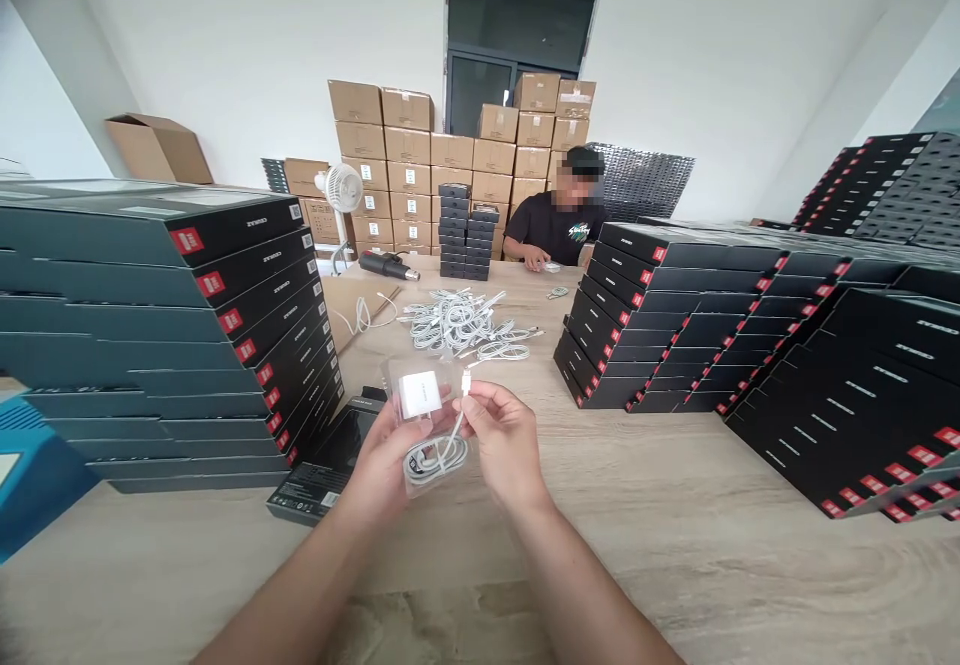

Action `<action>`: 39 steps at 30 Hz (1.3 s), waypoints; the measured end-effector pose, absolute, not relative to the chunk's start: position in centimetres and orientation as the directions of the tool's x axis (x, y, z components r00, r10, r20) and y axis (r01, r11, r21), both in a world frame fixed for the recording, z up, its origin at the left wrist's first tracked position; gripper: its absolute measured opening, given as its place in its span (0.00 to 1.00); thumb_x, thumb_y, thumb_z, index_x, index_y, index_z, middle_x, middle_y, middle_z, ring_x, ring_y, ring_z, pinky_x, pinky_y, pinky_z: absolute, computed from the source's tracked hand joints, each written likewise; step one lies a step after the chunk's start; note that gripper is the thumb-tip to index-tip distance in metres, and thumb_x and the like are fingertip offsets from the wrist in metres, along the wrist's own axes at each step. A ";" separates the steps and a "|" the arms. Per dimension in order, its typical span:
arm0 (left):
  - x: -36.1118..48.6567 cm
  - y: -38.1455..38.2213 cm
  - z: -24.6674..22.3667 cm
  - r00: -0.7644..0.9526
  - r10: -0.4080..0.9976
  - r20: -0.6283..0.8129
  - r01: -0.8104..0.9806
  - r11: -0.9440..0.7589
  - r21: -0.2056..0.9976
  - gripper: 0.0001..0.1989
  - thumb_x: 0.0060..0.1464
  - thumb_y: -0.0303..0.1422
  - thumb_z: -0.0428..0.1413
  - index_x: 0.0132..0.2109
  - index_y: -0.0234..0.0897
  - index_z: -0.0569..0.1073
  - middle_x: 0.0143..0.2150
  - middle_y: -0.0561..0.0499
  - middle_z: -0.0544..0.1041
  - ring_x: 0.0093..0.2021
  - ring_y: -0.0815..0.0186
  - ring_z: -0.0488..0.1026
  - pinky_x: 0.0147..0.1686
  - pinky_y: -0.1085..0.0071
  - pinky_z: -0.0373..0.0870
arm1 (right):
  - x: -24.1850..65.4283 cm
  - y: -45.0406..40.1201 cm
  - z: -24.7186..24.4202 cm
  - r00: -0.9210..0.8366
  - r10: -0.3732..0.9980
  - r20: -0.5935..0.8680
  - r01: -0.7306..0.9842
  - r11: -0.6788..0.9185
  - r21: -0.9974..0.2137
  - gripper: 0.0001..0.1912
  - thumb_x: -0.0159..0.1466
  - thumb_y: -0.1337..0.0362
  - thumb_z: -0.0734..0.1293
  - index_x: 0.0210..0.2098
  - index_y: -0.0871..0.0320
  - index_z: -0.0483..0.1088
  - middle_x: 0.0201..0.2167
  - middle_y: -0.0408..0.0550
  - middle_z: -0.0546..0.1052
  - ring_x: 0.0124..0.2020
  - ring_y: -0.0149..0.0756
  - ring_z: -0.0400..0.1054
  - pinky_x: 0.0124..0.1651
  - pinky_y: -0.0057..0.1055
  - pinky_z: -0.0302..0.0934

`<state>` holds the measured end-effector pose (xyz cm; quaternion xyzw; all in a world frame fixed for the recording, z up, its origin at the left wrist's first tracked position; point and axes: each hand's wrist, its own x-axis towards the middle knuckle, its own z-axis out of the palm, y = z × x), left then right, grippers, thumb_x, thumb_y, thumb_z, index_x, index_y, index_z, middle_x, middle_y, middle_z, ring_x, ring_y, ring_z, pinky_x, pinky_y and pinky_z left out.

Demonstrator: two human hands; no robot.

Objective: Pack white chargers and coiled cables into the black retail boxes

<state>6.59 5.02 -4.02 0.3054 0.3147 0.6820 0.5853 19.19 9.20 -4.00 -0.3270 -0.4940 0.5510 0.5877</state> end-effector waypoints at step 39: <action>7.6 5.6 -5.5 -0.294 0.927 0.232 -0.474 -0.352 0.807 0.22 0.42 0.22 0.56 0.48 0.38 0.73 0.42 0.49 0.79 0.44 0.61 0.75 0.47 0.66 0.69 | 18.3 9.7 -5.4 -0.120 0.886 0.449 0.214 0.465 -0.859 0.11 0.63 0.59 0.68 0.40 0.58 0.78 0.35 0.49 0.82 0.32 0.38 0.75 0.37 0.31 0.69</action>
